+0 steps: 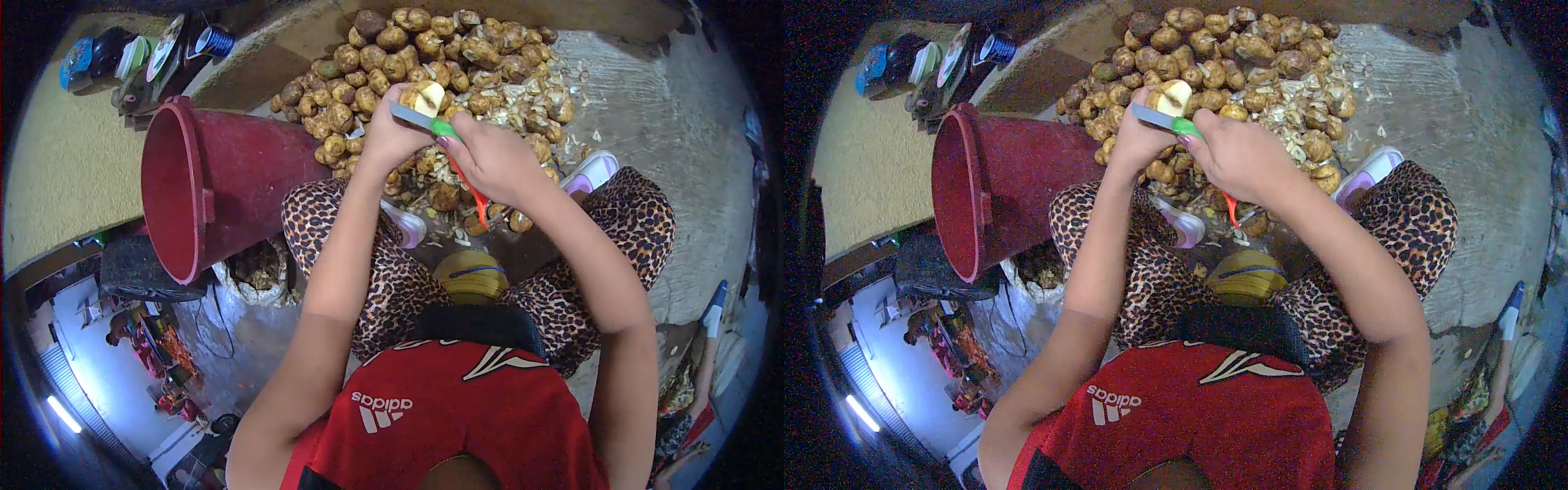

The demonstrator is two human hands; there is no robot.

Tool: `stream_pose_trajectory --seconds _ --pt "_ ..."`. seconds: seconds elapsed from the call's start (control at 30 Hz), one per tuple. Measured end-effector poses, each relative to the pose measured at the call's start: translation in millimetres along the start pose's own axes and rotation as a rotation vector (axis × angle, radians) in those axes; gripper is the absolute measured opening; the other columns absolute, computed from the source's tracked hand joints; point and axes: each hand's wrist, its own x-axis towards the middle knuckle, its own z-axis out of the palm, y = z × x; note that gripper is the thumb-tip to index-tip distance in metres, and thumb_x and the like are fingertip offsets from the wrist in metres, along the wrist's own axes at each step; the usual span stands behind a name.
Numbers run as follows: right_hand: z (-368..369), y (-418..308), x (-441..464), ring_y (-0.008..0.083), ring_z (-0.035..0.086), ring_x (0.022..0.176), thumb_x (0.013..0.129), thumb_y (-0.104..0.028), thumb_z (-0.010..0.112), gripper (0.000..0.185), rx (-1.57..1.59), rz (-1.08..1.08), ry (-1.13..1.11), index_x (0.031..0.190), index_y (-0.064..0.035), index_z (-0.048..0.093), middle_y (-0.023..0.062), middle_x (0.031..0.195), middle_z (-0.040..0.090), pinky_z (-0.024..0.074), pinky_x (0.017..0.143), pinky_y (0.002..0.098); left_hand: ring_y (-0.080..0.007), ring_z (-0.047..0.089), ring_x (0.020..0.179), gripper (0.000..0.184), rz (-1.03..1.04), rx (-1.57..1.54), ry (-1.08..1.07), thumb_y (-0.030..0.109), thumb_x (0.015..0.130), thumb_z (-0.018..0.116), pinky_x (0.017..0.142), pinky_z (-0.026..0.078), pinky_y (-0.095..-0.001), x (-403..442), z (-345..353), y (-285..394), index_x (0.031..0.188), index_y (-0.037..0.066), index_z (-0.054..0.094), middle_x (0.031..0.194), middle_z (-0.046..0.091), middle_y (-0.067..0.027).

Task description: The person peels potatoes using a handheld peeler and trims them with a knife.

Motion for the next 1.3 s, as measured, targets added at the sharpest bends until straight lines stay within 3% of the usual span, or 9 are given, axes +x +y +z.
stream_pose_trajectory --seconds 0.33,0.53,0.63,0.73,0.8,0.83,1.07,1.13,1.3 --pt "-2 8 5 0.0400 0.057 0.067 0.090 -0.031 0.039 0.028 -0.060 0.039 -0.046 0.089 -0.0032 0.042 0.0208 0.070 0.058 0.0447 0.059 0.0502 -0.0253 0.059 0.081 0.059 0.048 0.329 0.144 0.023 0.051 0.078 0.073 0.047 -0.0340 -1 -3 -12 0.096 0.000 0.049 0.087 0.060 -0.0145" --pt "1 12 9 0.0406 0.058 0.068 0.090 -0.031 0.039 0.029 -0.067 0.061 0.004 0.090 -0.0027 0.043 0.0218 0.071 0.059 0.0456 0.062 0.0511 -0.0276 0.059 0.078 0.052 0.018 0.413 0.166 0.019 0.053 0.075 0.072 0.047 -0.0349 -7 0 9 0.094 -0.001 0.049 0.083 0.059 -0.0167" --pt "-2 8 11 0.0405 0.058 0.069 0.090 -0.032 0.038 0.030 -0.089 0.102 -0.009 0.092 -0.0028 0.044 0.0220 0.072 0.059 0.0460 0.062 0.0508 -0.0196 0.059 0.073 0.045 0.029 0.447 0.191 0.015 0.055 0.074 0.067 0.047 -0.0321 -8 1 11 0.091 0.002 0.051 0.079 0.060 -0.0104" --pt "-1 8 12 0.0409 0.058 0.070 0.090 -0.032 0.037 0.030 -0.112 0.133 -0.010 0.093 -0.0032 0.045 0.0228 0.073 0.059 0.0455 0.063 0.0507 -0.0219 0.061 0.074 0.044 0.076 0.543 0.256 0.016 0.056 0.074 0.068 0.048 -0.0325 -5 2 4 0.091 0.001 0.052 0.081 0.061 -0.0122" --pt "5 10 12 0.0417 0.056 0.072 0.091 -0.032 0.036 0.030 -0.108 0.135 0.021 0.092 -0.0039 0.045 0.0240 0.072 0.057 0.0438 0.062 0.0514 -0.0306 0.060 0.078 0.048 0.072 0.561 0.288 0.016 0.055 0.073 0.071 0.048 -0.0359 -5 4 4 0.093 -0.001 0.052 0.082 0.060 -0.0180" --pt "8 12 12 0.0393 0.057 0.069 0.091 -0.034 0.036 0.031 -0.086 0.149 0.035 0.090 -0.0036 0.045 0.0223 0.070 0.057 0.0439 0.060 0.0494 -0.0349 0.060 0.080 0.049 0.070 0.571 0.305 0.016 0.054 0.072 0.073 0.048 -0.0376 -5 5 6 0.095 -0.002 0.052 0.083 0.060 -0.0209" --pt "2 57 24 0.0124 0.040 0.051 0.090 -0.041 0.037 0.041 0.580 0.348 0.007 0.075 -0.0048 0.048 0.0002 0.059 0.046 0.0360 0.049 0.0310 -0.0225 0.061 0.082 0.052 0.013 0.336 0.199 0.015 0.054 0.074 0.074 0.048 -0.0316 -5 -10 -3 0.099 -0.001 0.054 0.089 0.062 -0.0142" --pt "-1 43 22 0.0121 0.042 0.054 0.090 -0.041 0.037 0.040 0.696 0.491 0.001 0.076 -0.0055 0.049 0.0009 0.061 0.047 0.0369 0.051 0.0310 -0.0185 0.060 0.082 0.052 -0.025 0.362 0.177 0.015 0.054 0.074 0.074 0.048 -0.0298 -4 -14 7 0.099 -0.001 0.054 0.089 0.062 -0.0112" --pt "4 23 14 0.0377 0.051 0.068 0.092 -0.036 0.034 0.037 0.214 0.187 -0.026 0.091 -0.0001 0.043 0.0201 0.070 0.050 0.0395 0.064 0.0441 -0.0148 0.059 0.079 0.048 -0.061 0.211 0.135 0.012 0.056 0.074 0.072 0.047 -0.0284 -3 -12 5 0.098 -0.001 0.054 0.087 0.062 -0.0081"
